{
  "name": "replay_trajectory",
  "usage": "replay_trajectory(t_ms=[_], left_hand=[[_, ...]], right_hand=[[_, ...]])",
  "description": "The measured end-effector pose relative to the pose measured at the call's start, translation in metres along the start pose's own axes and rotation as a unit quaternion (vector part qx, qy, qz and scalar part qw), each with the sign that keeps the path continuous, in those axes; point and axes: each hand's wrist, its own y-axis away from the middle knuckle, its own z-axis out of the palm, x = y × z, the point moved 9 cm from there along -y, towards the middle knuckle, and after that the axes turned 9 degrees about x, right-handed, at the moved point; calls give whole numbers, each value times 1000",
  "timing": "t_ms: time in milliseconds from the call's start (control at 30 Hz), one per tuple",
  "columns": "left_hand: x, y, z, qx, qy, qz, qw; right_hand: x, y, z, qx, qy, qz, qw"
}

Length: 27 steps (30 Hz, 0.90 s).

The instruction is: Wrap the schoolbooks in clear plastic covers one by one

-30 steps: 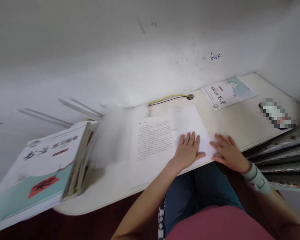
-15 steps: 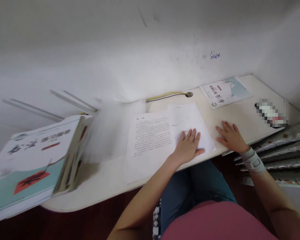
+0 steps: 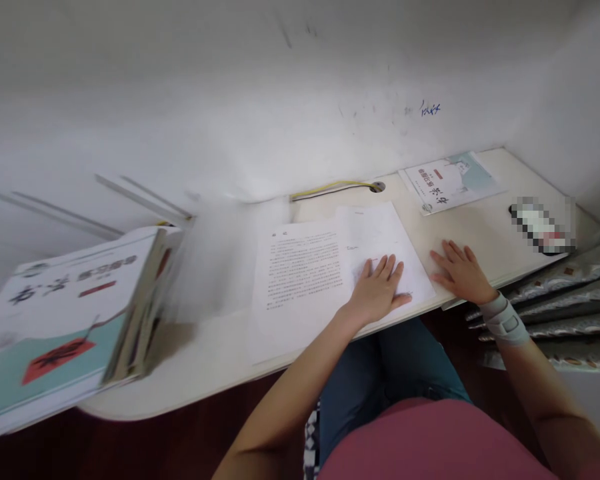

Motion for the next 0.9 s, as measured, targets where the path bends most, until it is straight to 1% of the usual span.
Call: replay_trajectory(t_ms=[133,267,500,733,900], left_hand=[[2,-2,1,-9,2,-2,1000],[4,-9,1,-3,9,-2,1000],[5,-8,3,1,21,16,1000],[9,-18,1,-3,38,15,999],[9,-17,1,11,34,17,999]], right_hand=[[0,0,0,5,-7,0,1000],[0,0,-2,12,-14,4,1000],[0,0,-1,3,-6,4,1000],[1,0,-1,0,-8,6,1000],[0,-1,-1,3,-10,6,1000]])
